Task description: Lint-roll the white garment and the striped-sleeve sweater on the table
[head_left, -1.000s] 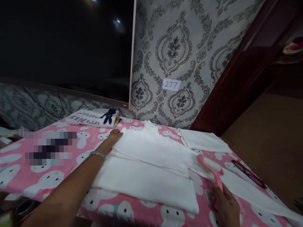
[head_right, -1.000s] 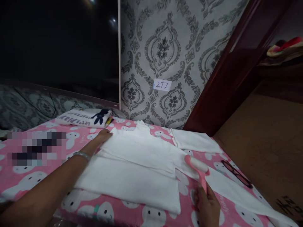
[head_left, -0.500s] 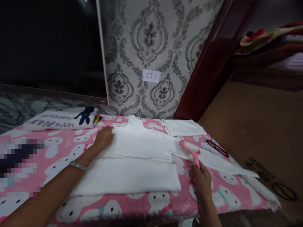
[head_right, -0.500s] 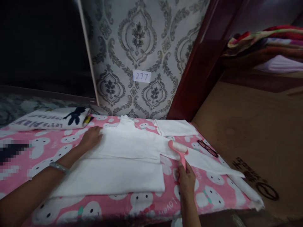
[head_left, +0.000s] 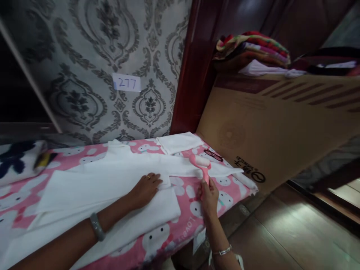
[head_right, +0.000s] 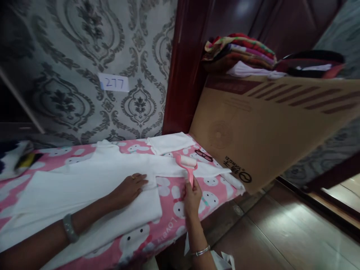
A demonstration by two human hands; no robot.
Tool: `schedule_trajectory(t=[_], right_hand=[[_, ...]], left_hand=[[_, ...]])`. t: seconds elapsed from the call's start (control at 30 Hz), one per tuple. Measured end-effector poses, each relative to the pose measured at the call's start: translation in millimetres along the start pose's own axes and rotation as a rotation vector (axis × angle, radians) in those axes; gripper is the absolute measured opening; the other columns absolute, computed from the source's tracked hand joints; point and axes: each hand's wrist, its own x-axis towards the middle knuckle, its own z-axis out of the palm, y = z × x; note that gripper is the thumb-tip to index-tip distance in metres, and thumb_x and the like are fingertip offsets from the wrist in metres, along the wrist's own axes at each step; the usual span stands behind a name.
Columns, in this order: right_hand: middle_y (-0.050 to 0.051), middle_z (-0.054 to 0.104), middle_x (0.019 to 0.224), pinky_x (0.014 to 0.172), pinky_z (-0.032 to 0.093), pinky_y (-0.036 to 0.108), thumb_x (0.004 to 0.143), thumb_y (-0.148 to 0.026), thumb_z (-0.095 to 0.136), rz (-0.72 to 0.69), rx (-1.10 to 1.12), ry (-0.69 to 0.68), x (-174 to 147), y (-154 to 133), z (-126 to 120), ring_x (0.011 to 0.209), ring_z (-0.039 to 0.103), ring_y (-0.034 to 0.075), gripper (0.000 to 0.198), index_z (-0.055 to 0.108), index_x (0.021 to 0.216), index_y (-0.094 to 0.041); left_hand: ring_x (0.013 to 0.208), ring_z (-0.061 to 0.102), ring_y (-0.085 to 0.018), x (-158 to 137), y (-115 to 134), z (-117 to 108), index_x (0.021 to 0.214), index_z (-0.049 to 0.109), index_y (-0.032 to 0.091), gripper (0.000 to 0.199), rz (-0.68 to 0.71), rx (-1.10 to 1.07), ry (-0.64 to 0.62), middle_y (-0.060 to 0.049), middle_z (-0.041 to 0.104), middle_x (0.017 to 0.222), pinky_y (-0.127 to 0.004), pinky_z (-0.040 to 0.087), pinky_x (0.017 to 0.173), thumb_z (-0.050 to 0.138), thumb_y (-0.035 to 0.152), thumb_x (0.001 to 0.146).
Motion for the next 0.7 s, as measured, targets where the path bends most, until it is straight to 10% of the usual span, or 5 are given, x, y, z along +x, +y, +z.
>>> schedule_trajectory(t=[0.27, 0.53, 0.7], right_hand=[[-0.009, 0.049, 0.048, 0.042, 0.031, 0.022, 0.072, -0.046, 0.071, -0.086, -0.144, 0.227, 41.9, -10.7, -53.3, 0.043, 0.04, 0.009, 0.033, 0.047, 0.073, -0.023], [0.011, 0.067, 0.114, 0.095, 0.043, 0.04, 0.066, -0.046, 0.069, -0.246, -0.347, 0.24, 103.4, -14.9, -117.5, 0.107, 0.057, 0.028, 0.046, 0.07, 0.1, -0.016], [0.012, 0.065, 0.125, 0.1, 0.04, 0.042, 0.065, -0.047, 0.069, -0.272, -0.386, 0.179, 123.7, -14.5, -118.7, 0.117, 0.053, 0.029, 0.05, 0.071, 0.105, -0.016]], left_hand=[[0.135, 0.047, -0.032, 62.5, 23.6, 5.3, 0.134, 0.057, 0.017, 0.049, -0.037, 0.068, 0.075, -0.016, 0.052, 0.146, -0.047, 0.038, 0.108, 0.05, 0.021, 0.086], [0.142, 0.037, -0.037, 64.1, 11.5, 41.8, 0.139, 0.056, 0.015, 0.053, -0.181, 0.207, 0.117, -0.016, 0.045, 0.152, -0.056, 0.031, 0.113, 0.04, 0.033, 0.092], [0.143, 0.036, -0.035, 60.3, 16.7, 35.7, 0.138, 0.056, 0.017, 0.051, -0.199, 0.142, 0.111, -0.016, 0.046, 0.152, -0.054, 0.031, 0.114, 0.041, 0.033, 0.092]])
